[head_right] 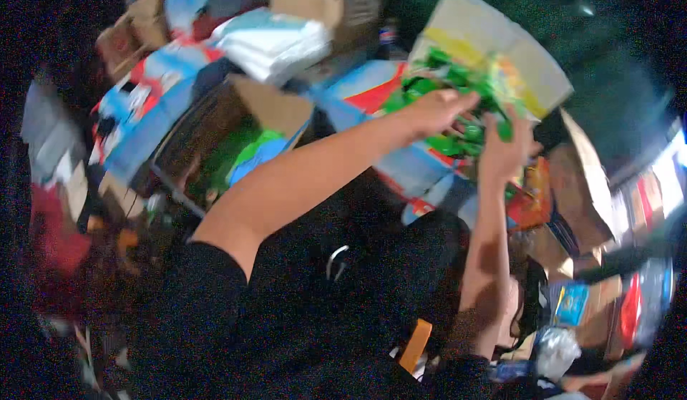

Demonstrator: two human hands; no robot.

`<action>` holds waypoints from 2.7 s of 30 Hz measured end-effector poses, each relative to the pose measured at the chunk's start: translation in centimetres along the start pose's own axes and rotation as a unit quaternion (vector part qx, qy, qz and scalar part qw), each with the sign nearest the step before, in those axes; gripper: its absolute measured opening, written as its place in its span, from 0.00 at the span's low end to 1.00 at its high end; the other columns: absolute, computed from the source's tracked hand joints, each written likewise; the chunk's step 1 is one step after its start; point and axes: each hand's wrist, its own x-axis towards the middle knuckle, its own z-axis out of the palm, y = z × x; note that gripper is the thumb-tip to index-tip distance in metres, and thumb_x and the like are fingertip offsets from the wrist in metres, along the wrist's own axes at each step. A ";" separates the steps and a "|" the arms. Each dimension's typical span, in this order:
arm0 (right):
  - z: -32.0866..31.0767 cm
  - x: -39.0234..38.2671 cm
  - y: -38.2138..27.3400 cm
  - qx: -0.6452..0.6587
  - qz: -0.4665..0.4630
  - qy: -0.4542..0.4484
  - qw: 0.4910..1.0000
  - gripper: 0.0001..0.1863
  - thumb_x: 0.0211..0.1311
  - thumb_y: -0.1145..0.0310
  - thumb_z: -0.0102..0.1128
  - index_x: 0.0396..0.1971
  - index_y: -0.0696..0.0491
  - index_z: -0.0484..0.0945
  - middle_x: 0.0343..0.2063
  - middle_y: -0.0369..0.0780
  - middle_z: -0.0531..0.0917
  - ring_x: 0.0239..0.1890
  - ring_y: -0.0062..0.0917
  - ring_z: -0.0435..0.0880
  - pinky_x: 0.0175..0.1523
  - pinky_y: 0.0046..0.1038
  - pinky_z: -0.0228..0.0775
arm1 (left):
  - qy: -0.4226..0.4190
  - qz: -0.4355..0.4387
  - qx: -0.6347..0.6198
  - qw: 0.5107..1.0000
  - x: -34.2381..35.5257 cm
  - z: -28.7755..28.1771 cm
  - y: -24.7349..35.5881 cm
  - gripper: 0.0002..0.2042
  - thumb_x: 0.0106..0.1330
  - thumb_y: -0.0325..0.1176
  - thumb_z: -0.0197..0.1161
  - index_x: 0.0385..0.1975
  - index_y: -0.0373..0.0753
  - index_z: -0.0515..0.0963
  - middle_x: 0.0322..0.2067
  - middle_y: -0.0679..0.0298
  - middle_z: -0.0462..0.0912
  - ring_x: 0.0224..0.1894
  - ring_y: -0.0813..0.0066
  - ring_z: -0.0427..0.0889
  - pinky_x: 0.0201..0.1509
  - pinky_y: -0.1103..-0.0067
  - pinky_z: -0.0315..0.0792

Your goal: The person takes snack packages out of an open cardboard box and stacks them onto adjacent boxes by hand.

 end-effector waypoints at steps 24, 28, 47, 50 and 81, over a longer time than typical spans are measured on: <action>21.9 -21.6 -29.6 0.317 -0.248 -0.559 0.725 0.19 0.49 0.68 0.70 0.45 0.45 0.83 0.44 0.43 0.82 0.48 0.42 0.82 0.53 0.41 0.75 | 0.186 -0.441 0.285 0.830 -34.1 -30.9 -13.8 0.38 0.73 0.65 0.50 0.44 0.26 0.81 0.38 0.50 0.85 0.35 0.65 0.81 0.41 0.67 0.75; 25.3 -25.0 -32.5 0.233 -0.303 -0.653 0.654 0.19 0.48 0.67 0.72 0.43 0.44 0.83 0.49 0.41 0.83 0.51 0.40 0.83 0.52 0.40 0.77 | 0.004 -0.380 0.470 0.796 -36.4 -33.7 -19.2 0.19 0.73 0.37 0.49 0.48 0.26 0.80 0.32 0.40 0.84 0.37 0.55 0.89 0.41 0.59 0.78; 30.6 -34.5 -31.4 0.005 -0.374 -0.779 0.503 0.23 0.48 0.54 0.76 0.45 0.48 0.90 0.45 0.42 0.90 0.47 0.41 0.88 0.51 0.56 0.78 | -0.028 -0.491 0.304 0.816 -34.9 -32.1 -26.6 0.17 0.71 0.38 0.59 0.57 0.45 0.80 0.49 0.55 0.86 0.49 0.62 0.87 0.50 0.67 0.79; 28.8 -32.3 -31.0 0.048 -0.360 -0.761 0.537 0.22 0.47 0.57 0.76 0.45 0.45 0.90 0.43 0.43 0.90 0.47 0.39 0.88 0.52 0.50 0.79 | -0.082 -0.429 0.332 0.836 -37.2 -33.0 -28.1 0.16 0.72 0.40 0.59 0.57 0.46 0.80 0.47 0.57 0.87 0.51 0.62 0.86 0.53 0.67 0.78; 11.8 4.9 -2.3 -0.229 -0.012 -0.203 0.952 0.37 0.60 0.39 0.66 0.67 0.37 0.71 0.62 0.46 0.78 0.71 0.47 0.67 0.71 0.75 0.40 | -0.281 -0.306 0.433 0.800 -35.9 -37.1 -31.6 0.24 0.77 0.47 0.55 0.66 0.39 0.73 0.61 0.52 0.79 0.63 0.60 0.78 0.64 0.68 0.74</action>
